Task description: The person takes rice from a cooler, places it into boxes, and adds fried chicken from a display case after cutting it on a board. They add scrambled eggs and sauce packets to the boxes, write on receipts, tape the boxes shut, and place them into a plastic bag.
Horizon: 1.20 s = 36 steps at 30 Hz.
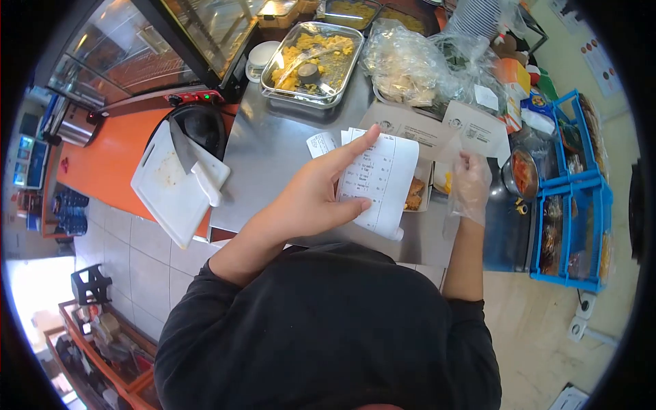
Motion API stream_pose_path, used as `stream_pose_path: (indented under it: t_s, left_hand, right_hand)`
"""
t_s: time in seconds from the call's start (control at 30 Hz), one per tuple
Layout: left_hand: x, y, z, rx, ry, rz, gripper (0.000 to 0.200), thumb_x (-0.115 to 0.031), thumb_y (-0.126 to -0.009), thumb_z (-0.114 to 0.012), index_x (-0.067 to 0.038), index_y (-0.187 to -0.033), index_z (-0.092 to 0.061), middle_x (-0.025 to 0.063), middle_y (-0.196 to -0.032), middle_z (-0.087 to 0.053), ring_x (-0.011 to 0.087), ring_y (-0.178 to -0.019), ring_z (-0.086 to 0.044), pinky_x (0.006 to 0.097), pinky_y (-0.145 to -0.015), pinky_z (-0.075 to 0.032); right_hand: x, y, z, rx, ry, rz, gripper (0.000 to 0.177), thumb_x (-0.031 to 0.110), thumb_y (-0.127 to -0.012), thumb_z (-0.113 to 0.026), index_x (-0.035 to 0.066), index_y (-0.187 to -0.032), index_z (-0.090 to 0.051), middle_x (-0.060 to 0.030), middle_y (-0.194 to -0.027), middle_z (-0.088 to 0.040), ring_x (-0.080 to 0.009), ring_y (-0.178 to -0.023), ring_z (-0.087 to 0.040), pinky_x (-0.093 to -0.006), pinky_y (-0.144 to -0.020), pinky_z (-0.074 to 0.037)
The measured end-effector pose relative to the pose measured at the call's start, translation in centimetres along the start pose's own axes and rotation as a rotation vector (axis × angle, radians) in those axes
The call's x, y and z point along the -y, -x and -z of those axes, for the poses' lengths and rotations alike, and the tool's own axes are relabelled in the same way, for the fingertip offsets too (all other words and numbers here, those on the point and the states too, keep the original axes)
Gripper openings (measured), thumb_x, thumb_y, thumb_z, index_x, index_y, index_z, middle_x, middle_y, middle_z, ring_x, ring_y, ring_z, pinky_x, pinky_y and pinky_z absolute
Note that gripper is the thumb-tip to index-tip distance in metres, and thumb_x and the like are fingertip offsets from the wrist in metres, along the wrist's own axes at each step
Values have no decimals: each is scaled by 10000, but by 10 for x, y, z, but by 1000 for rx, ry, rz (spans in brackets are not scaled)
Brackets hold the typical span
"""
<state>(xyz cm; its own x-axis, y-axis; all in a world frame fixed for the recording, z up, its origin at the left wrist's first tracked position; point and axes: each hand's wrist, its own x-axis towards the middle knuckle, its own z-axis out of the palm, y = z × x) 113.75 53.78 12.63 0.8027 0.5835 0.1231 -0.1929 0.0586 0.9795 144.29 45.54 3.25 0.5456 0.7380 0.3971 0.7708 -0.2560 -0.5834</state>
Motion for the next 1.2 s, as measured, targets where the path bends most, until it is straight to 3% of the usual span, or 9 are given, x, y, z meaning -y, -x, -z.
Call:
stream_pose_path:
  t_s: [0.13,0.33,0.43,0.53,0.7,0.8,0.93,1.1,1.2]
  left_hand:
    - [-5,0,-5,-65,35,39,753,107,-730,-497,-15,-1416,-212,117,-1343,-385,149,-1183,-421,263,-959,-348]
    - [-1,1,-6,-187,61,52,585,-168,-854,-413,-16,-1399,-266,132,-1345,-393,185,-1167,-458,269,-931,-382]
    - [-2,4,-6,-267,59,149,524,-260,-917,-365,-64,-1397,-292,111,-1276,-438,168,-1075,-494,268,-854,-421]
    - [7,2,-4,-307,116,128,461,-277,-963,-344,-143,-1403,-307,56,-1146,-514,118,-918,-527,253,-726,-455]
    - [6,0,-6,-345,88,104,464,-296,-966,-344,-140,-1401,-311,56,-1137,-516,123,-903,-531,254,-703,-464]
    - [6,-2,-7,-365,66,116,579,-379,-933,-369,-25,-1386,-296,142,-1327,-410,219,-1153,-479,318,-888,-446]
    - [9,-5,-6,-380,89,126,542,-356,-944,-363,-51,-1388,-304,119,-1278,-445,192,-1092,-497,300,-844,-455]
    - [18,-4,-4,-422,-123,-16,491,-314,-960,-353,-65,-1383,-324,112,-1284,-457,180,-1098,-500,289,-872,-438]
    - [22,-14,3,-585,152,187,490,-243,-934,-347,28,-1342,-347,150,-1335,-421,219,-1219,-426,327,-1026,-308]
  right_hand:
    - [-30,9,-14,-74,243,304,181,141,-774,-596,20,-909,-593,-121,-845,-568,-234,-758,-561,-317,-723,-441]
    - [-62,3,-27,-328,-76,-174,182,161,-789,-593,41,-926,-611,-164,-815,-609,-296,-752,-594,-374,-700,-459]
    - [-39,-8,-6,169,259,-96,159,126,-757,-601,42,-893,-609,-155,-907,-613,-317,-864,-579,-404,-800,-442]
    - [-73,-9,-17,196,374,293,195,124,-734,-609,49,-914,-621,-142,-918,-625,-305,-876,-584,-390,-811,-434]
    - [-61,-7,-6,284,148,110,217,93,-719,-598,57,-928,-641,-155,-863,-619,-327,-853,-573,-374,-812,-425]
    - [-46,-7,3,310,53,8,212,80,-725,-591,51,-929,-640,-158,-840,-621,-315,-845,-579,-373,-806,-427]
    - [-49,-8,-2,241,-14,229,195,82,-737,-594,55,-924,-638,-142,-807,-631,-278,-835,-600,-392,-758,-444]
    - [-54,-8,-9,596,48,94,246,218,-725,-650,35,-886,-620,-157,-868,-634,-299,-795,-600,-376,-710,-468]
    - [-81,-8,-3,281,-57,312,235,231,-730,-632,38,-861,-601,-134,-778,-576,-284,-751,-551,-374,-670,-437]
